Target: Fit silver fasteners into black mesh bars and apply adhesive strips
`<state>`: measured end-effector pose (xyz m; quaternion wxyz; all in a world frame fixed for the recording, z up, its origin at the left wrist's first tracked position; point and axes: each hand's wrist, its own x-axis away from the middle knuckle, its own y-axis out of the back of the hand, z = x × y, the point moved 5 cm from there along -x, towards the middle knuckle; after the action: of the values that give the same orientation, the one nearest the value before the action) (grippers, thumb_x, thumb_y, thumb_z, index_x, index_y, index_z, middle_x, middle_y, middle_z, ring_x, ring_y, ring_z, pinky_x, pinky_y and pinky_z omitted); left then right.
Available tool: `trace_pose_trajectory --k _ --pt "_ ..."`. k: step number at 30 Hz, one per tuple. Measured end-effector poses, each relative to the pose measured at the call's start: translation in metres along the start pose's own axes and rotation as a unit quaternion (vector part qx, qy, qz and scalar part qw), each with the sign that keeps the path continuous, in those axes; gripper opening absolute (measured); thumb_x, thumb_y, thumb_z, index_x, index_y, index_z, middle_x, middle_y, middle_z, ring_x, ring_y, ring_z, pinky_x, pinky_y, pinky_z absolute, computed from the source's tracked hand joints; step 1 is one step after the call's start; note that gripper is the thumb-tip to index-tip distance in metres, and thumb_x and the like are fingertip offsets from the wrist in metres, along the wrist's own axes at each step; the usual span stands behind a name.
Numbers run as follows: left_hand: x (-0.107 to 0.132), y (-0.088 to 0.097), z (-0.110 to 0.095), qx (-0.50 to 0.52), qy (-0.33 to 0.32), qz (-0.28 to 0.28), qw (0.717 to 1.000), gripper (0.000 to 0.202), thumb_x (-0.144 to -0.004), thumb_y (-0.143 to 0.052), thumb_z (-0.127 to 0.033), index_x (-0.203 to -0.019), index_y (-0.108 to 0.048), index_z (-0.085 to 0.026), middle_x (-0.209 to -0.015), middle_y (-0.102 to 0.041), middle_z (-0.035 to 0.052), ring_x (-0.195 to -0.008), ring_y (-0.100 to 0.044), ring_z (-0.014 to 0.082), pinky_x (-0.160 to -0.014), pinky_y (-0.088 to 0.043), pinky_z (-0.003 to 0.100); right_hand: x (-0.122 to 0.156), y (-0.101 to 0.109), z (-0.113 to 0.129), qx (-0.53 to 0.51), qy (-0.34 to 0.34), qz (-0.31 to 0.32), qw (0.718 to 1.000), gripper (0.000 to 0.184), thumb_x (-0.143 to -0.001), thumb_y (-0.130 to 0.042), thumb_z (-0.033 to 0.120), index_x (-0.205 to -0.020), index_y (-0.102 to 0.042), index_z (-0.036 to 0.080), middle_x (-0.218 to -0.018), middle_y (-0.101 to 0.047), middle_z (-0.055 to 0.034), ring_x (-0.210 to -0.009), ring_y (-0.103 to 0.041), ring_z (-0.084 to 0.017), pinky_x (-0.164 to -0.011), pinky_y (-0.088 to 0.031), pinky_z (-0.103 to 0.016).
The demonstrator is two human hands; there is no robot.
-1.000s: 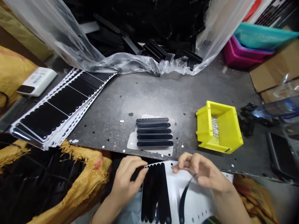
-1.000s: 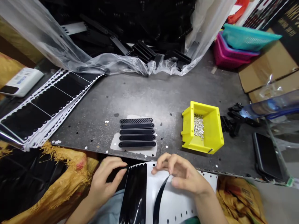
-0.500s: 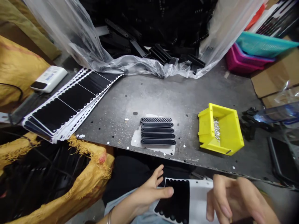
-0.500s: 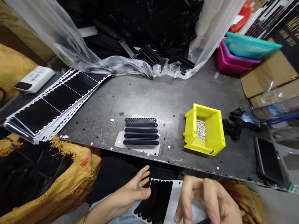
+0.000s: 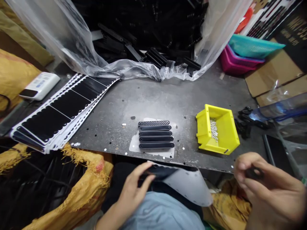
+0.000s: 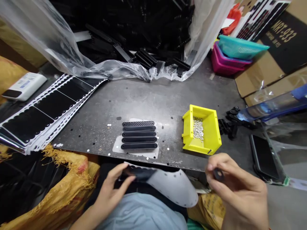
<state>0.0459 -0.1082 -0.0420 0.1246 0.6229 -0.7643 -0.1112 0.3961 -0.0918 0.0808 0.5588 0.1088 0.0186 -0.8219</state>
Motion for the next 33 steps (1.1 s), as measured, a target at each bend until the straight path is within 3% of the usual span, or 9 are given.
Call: trace_pose_trajectory --k 4,9,12,16,21,25,27,30,33 --pt "0.005 0.037 0.021 -0.167 0.010 -0.102 0.981 0.065 -0.095 -0.069 -0.038 -0.153 -0.041 -0.032 -0.130 -0.065 0.0087 -0.116 -0.068 0.0272 -0.102 -0.058 0.045 -0.012 -0.031 0.013 0.086 0.073 -0.022 0.993 0.035 -0.073 -0.086 0.010 -0.104 -0.082 0.028 -0.095 -0.074 -0.0069 -0.087 -0.071 -0.024 -0.076 -0.063 -0.040" --pt "-0.021 0.069 -0.015 -0.235 -0.032 -0.192 0.952 0.062 -0.094 -0.070 -0.032 -0.150 -0.044 -0.030 -0.132 -0.058 0.0116 -0.124 -0.058 0.0302 -0.109 -0.049 0.052 -0.035 -0.101 0.011 0.108 0.117 0.108 0.981 0.023 -0.085 -0.077 0.009 -0.097 -0.081 0.029 -0.099 -0.075 -0.0043 -0.105 -0.073 -0.027 -0.101 -0.058 -0.054" --pt "-0.079 0.069 -0.033 -0.179 -0.027 -0.140 0.973 0.060 -0.098 -0.063 -0.036 -0.153 -0.040 -0.031 -0.136 -0.060 0.0108 -0.130 -0.055 0.0291 -0.113 -0.046 0.052 -0.050 -0.154 -0.003 0.145 0.140 0.204 0.958 0.015 -0.092 -0.074 0.015 -0.100 -0.079 0.027 -0.102 -0.074 -0.0046 -0.096 -0.073 -0.021 -0.089 -0.062 -0.042" --pt "-0.147 0.042 -0.042 -0.212 -0.107 0.067 0.969 0.133 -0.067 -0.088 -0.054 -0.166 -0.003 -0.025 -0.161 -0.037 0.0187 -0.152 -0.031 0.0425 -0.126 -0.020 0.067 -0.070 -0.195 -0.014 0.171 0.188 0.258 0.932 0.013 -0.096 -0.069 0.017 -0.104 -0.077 0.024 -0.102 -0.072 -0.0048 -0.094 -0.071 -0.017 -0.086 -0.060 -0.035" --pt "-0.145 0.028 -0.039 -0.242 -0.144 0.132 0.950 0.139 -0.070 -0.086 -0.045 -0.166 0.013 -0.024 -0.161 -0.038 0.0189 -0.147 -0.041 0.0391 -0.129 -0.011 0.064 -0.078 -0.187 -0.013 0.207 0.175 0.247 0.930 0.010 -0.097 -0.069 0.021 -0.102 -0.076 0.026 -0.102 -0.072 -0.0041 -0.094 -0.070 -0.017 -0.085 -0.059 -0.034" --pt "-0.127 0.042 -0.036 -0.187 -0.098 0.113 0.971 0.159 -0.059 -0.091 -0.066 -0.163 0.022 -0.026 -0.167 -0.029 0.0203 -0.153 -0.029 0.0445 -0.126 -0.017 0.066 -0.064 -0.207 -0.026 0.199 0.184 0.314 0.910 0.012 -0.099 -0.067 0.023 -0.106 -0.076 0.026 -0.105 -0.074 -0.0049 -0.097 -0.071 -0.019 -0.087 -0.059 -0.036" --pt "-0.128 0.059 -0.034 -0.156 -0.051 0.051 0.985 0.134 -0.071 -0.083 -0.068 -0.167 0.001 -0.028 -0.162 -0.041 0.0168 -0.151 -0.035 0.0410 -0.123 -0.026 0.062 -0.059 -0.224 -0.035 0.202 0.208 0.331 0.898 0.013 -0.100 -0.065 0.025 -0.107 -0.076 0.025 -0.105 -0.075 -0.0050 -0.096 -0.070 -0.019 -0.087 -0.057 -0.037" --pt "-0.140 0.079 -0.032 -0.172 -0.012 -0.031 0.985 0.041 -0.102 -0.054 -0.044 -0.140 -0.059 -0.030 -0.123 -0.072 0.0051 -0.125 -0.060 0.0266 -0.121 -0.028 0.053 -0.059 -0.242 -0.045 0.208 0.230 0.343 0.887 0.013 -0.101 -0.065 0.026 -0.106 -0.077 0.024 -0.104 -0.076 -0.0047 -0.092 -0.068 -0.019 -0.082 -0.054 -0.037" --pt "-0.153 0.080 -0.031 -0.190 -0.006 -0.033 0.981 0.028 -0.104 -0.048 -0.034 -0.105 -0.075 -0.029 -0.099 -0.078 -0.0009 -0.106 -0.066 0.0214 -0.116 -0.028 0.050 -0.063 -0.248 -0.050 0.210 0.229 0.361 0.879 0.014 -0.101 -0.065 0.027 -0.107 -0.078 0.025 -0.104 -0.076 -0.0042 -0.090 -0.065 -0.018 -0.081 -0.053 -0.036"
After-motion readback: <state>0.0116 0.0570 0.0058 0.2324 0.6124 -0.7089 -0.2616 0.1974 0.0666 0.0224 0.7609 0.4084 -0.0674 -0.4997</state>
